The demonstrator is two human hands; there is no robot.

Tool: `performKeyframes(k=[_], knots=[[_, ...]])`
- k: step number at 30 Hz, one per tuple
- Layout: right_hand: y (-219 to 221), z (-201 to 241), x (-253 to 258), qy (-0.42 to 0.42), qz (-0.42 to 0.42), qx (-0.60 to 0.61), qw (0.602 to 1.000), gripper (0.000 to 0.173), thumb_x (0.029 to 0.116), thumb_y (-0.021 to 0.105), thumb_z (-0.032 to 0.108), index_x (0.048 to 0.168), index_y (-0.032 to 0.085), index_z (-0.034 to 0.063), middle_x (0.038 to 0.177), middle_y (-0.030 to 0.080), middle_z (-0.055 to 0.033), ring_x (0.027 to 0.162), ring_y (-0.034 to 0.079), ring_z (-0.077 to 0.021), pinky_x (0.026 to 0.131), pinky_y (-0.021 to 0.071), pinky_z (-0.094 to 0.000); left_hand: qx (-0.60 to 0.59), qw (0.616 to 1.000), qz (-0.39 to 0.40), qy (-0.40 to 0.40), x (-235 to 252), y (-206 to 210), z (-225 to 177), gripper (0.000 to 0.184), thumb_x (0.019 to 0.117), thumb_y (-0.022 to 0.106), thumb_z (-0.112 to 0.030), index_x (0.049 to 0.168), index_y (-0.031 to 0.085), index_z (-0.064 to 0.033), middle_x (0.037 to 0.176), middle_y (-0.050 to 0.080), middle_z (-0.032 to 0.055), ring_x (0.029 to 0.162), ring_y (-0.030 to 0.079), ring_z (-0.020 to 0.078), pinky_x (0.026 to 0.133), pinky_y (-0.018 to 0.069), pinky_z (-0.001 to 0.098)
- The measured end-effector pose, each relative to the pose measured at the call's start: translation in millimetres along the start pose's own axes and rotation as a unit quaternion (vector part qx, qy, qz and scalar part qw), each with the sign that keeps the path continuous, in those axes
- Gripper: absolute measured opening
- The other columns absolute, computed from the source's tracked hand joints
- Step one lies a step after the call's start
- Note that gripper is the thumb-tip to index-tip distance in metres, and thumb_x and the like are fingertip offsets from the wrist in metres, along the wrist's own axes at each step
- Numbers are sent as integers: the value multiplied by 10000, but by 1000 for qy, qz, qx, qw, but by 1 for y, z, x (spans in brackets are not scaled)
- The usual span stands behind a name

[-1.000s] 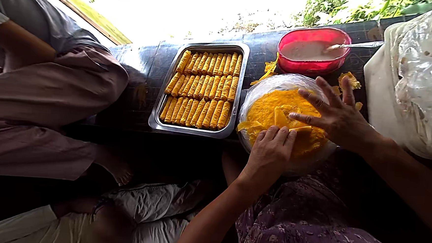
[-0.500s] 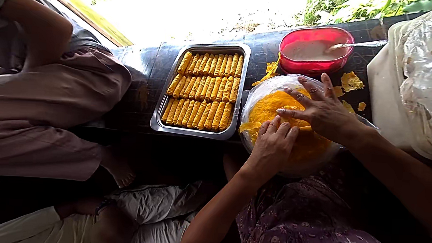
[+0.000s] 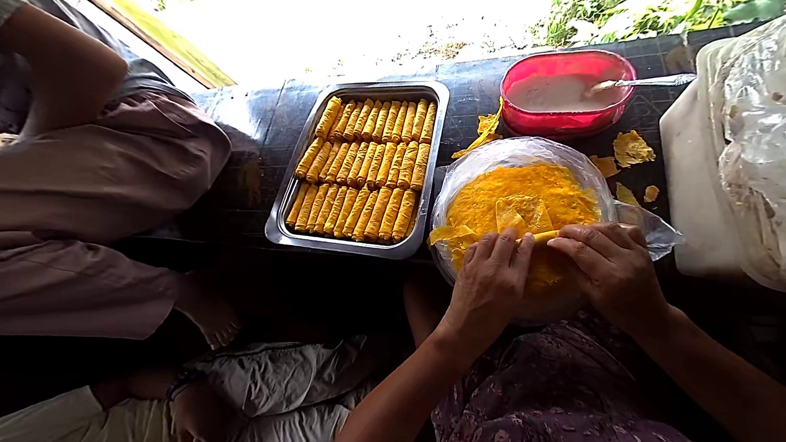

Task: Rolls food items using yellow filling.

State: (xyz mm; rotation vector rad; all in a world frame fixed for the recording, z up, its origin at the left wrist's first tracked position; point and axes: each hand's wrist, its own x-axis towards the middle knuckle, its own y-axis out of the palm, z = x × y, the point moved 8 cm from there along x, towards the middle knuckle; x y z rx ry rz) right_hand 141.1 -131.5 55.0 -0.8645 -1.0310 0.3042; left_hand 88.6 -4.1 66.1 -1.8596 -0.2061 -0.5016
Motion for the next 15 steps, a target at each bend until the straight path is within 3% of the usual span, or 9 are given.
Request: performKeyframes(k=[2,5,9,13,15], knots=[[2,-5,4,15,-7,0,1000,237,981,561,58,1038,789,85,1109,743,-124,1035,656,-309,850,439,-455,-27,1000,-6,-7,3,-2,9,318,917,595,86,1181,734,-23,1160,686,195,1005,701,326,850,587,408],[8,-15,17,41,-6,16,999,254,954,575,50,1046,805,104,1149,731,-129,1024,640,-333,837,425,-494,-21,1000,-19,-4,11,-2,22,152,952,612,23,1023,743,-6,1104,707,178,1007,716,309,855,592,398],[17,-27,34,70,13,45,997,247,943,604,32,1053,812,105,1172,729,-135,1026,641,-364,818,447,-522,18,1000,-18,-4,24,0,36,175,934,641,7,1021,779,-54,1105,700,153,1107,654,342,918,544,450],[24,-35,47,83,13,50,995,198,975,626,84,1037,813,103,1163,730,-137,1031,641,-369,813,457,-517,24,999,-37,4,34,2,42,165,957,630,-11,1043,765,-47,1054,702,146,1043,666,335,891,536,455],[22,-32,48,69,7,40,997,188,987,608,90,1040,788,72,1145,724,-152,1064,642,-383,823,461,-531,35,997,-65,17,34,-1,37,167,920,616,44,966,750,-44,970,698,137,969,671,315,827,531,435]])
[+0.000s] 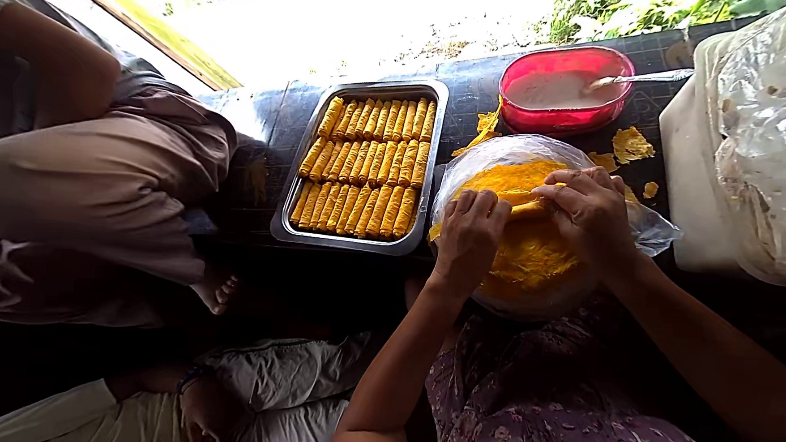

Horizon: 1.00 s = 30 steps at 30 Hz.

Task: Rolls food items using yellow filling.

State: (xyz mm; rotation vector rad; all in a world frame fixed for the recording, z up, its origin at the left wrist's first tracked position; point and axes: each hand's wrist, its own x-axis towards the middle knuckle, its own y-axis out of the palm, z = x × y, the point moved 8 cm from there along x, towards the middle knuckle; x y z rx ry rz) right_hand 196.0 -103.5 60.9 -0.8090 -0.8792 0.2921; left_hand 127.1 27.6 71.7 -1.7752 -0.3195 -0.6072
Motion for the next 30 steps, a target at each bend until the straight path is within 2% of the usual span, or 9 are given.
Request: performKeyframes(k=[3,6,12,14,19,22,24,27,30], knots=[[-7,15,-11,-51,-18,-17,998,219,931,560,2,1005,762,44,1084,731,-158,1052,658,-377,829,461,-540,33,999,10,-4,-8,-5,-9,218,907,614,57,998,769,-66,976,714,111,987,666,296,828,512,421],[-6,17,-19,-68,-15,-32,997,220,961,575,48,1045,778,71,1099,751,-121,1044,670,-331,812,451,-493,33,999,21,-8,-12,-5,-8,231,933,620,23,1087,771,-62,1021,736,118,1016,680,309,845,522,433],[-1,-2,11,-7,3,44,999,185,975,597,16,985,780,42,1021,765,-127,972,687,-346,819,493,-501,-36,998,44,-42,12,-5,19,79,932,665,7,919,738,-19,877,723,132,922,695,333,810,548,467],[5,-9,17,6,15,64,998,192,969,599,5,970,786,50,1076,745,-135,1015,657,-353,867,485,-511,-41,996,70,-45,18,-3,25,89,923,672,16,923,752,-22,914,720,146,962,681,355,816,537,489],[15,-20,26,16,31,66,997,176,957,637,20,959,807,66,1098,726,-164,1037,630,-398,861,459,-553,-43,991,113,-56,26,9,34,93,940,668,-4,948,757,-30,901,701,148,943,665,356,804,523,488],[14,-16,31,8,38,43,998,165,956,645,19,963,802,70,1091,728,-161,1048,632,-399,855,461,-552,-48,993,105,-10,30,8,24,202,936,605,77,1037,748,-24,953,707,159,955,670,361,832,546,481],[10,-5,28,-21,31,21,999,206,943,601,-33,995,778,59,1080,730,-163,1052,646,-402,839,474,-556,-45,995,88,27,27,2,15,265,908,573,121,1023,762,-25,959,708,148,950,664,342,814,536,466],[8,8,13,-52,34,-16,998,355,909,514,-99,1112,762,52,1137,733,-163,1110,657,-399,875,478,-572,-21,996,75,41,21,7,10,202,923,624,47,1050,769,-17,992,721,148,945,686,329,799,554,457],[15,5,3,-36,49,-20,998,391,969,467,-66,1242,725,42,1256,705,-174,1197,636,-407,970,460,-611,-16,993,117,9,23,15,14,172,948,681,-58,1095,748,2,1035,712,166,1003,682,349,868,556,483]])
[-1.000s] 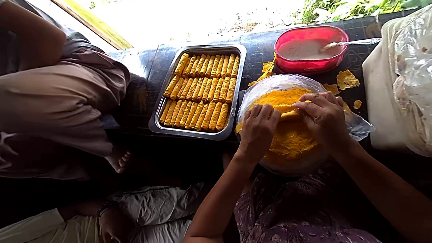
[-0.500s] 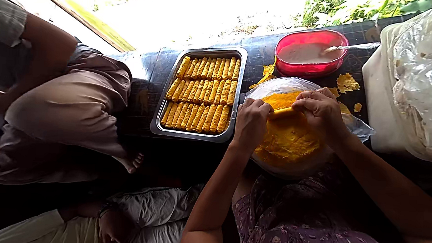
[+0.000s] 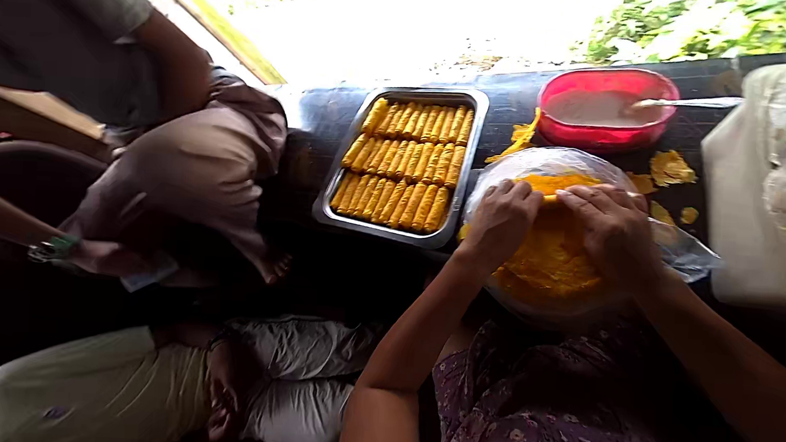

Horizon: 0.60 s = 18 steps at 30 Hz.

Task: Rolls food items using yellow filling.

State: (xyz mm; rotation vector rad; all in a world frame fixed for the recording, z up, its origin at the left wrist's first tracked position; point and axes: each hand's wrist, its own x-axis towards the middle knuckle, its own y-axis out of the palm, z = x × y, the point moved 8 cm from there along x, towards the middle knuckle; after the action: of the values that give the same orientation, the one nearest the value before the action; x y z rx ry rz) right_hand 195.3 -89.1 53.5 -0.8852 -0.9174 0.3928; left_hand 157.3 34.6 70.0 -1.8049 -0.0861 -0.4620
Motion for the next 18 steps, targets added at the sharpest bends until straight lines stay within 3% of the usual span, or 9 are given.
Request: performKeyframes(k=[4,8,13,16,18], knots=[[2,-5,1,40,3,21,999,514,943,406,-88,1425,567,-10,1306,652,-269,1255,579,-497,1025,415,-679,-110,993,0,-32,8,2,22,172,962,651,-50,1078,765,7,1027,734,182,997,697,342,910,550,452],[0,-9,-1,51,-19,36,998,545,948,373,-58,1483,473,-29,1348,627,-277,1259,573,-514,1055,397,-683,-192,976,-43,-90,-7,-27,54,186,979,640,-44,1112,743,36,1063,723,199,1024,699,317,943,550,435],[-2,-11,-5,51,-28,43,997,490,962,368,15,1419,529,-59,1320,637,-300,1230,569,-565,1015,395,-706,-62,961,-69,-261,-45,-69,153,252,1006,589,-57,1195,710,56,1147,709,237,1090,687,362,987,528,476],[-8,-12,-10,42,-40,39,998,454,1014,375,134,1370,575,-64,1292,648,-303,1227,570,-556,1021,400,-684,15,924,-57,-378,-64,-87,217,310,1032,548,-90,1281,657,59,1267,658,271,1217,624,411,1075,460,530],[-13,-12,-15,40,-48,33,997,446,1016,397,170,1331,608,-65,1264,661,-301,1220,580,-542,1031,409,-663,53,900,-62,-427,-68,-91,244,315,1027,563,-88,1294,639,61,1281,636,288,1242,596,435,1080,442,549]])
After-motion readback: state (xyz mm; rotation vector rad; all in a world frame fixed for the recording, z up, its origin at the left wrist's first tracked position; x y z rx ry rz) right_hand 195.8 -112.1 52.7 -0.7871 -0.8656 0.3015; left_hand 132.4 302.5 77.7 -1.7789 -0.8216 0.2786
